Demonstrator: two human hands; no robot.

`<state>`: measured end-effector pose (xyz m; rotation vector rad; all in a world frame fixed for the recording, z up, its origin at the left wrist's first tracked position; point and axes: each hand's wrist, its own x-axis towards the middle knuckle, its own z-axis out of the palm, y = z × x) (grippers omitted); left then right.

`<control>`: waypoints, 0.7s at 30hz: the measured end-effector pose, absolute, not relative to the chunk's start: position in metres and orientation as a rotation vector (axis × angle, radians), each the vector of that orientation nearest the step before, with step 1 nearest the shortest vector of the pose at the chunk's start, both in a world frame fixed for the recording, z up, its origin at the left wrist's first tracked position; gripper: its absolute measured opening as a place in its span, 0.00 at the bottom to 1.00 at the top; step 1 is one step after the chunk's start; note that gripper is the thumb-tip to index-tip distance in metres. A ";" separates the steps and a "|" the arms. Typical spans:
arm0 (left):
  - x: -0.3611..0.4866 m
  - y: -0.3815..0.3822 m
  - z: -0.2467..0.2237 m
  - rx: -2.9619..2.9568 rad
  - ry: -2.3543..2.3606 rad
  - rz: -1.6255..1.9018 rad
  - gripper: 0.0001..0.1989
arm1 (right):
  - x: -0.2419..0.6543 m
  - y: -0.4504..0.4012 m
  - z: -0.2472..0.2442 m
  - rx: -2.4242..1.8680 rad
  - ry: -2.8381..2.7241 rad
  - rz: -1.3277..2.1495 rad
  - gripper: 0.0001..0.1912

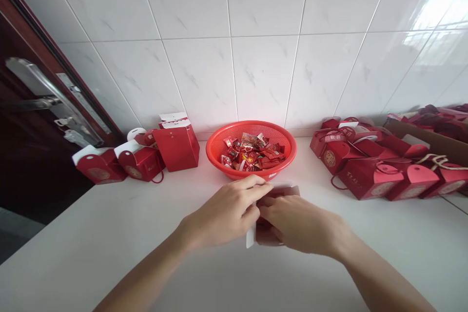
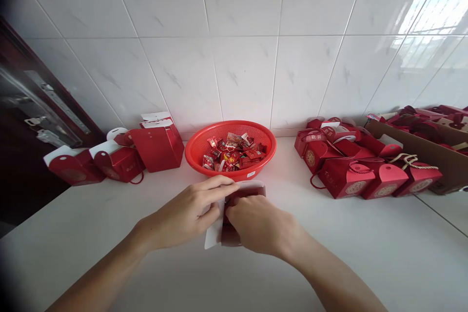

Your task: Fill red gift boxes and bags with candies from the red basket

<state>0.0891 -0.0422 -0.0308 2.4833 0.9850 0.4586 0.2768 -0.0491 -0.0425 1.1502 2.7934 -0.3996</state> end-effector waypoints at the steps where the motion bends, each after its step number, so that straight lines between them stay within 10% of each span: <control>1: 0.089 -0.042 -0.031 2.480 0.984 0.470 0.31 | 0.273 -0.049 -0.043 1.147 2.779 -0.344 0.08; 21: 0.089 -0.036 -0.036 2.475 1.046 0.491 0.32 | 0.265 -0.043 -0.038 1.041 2.676 -0.241 0.09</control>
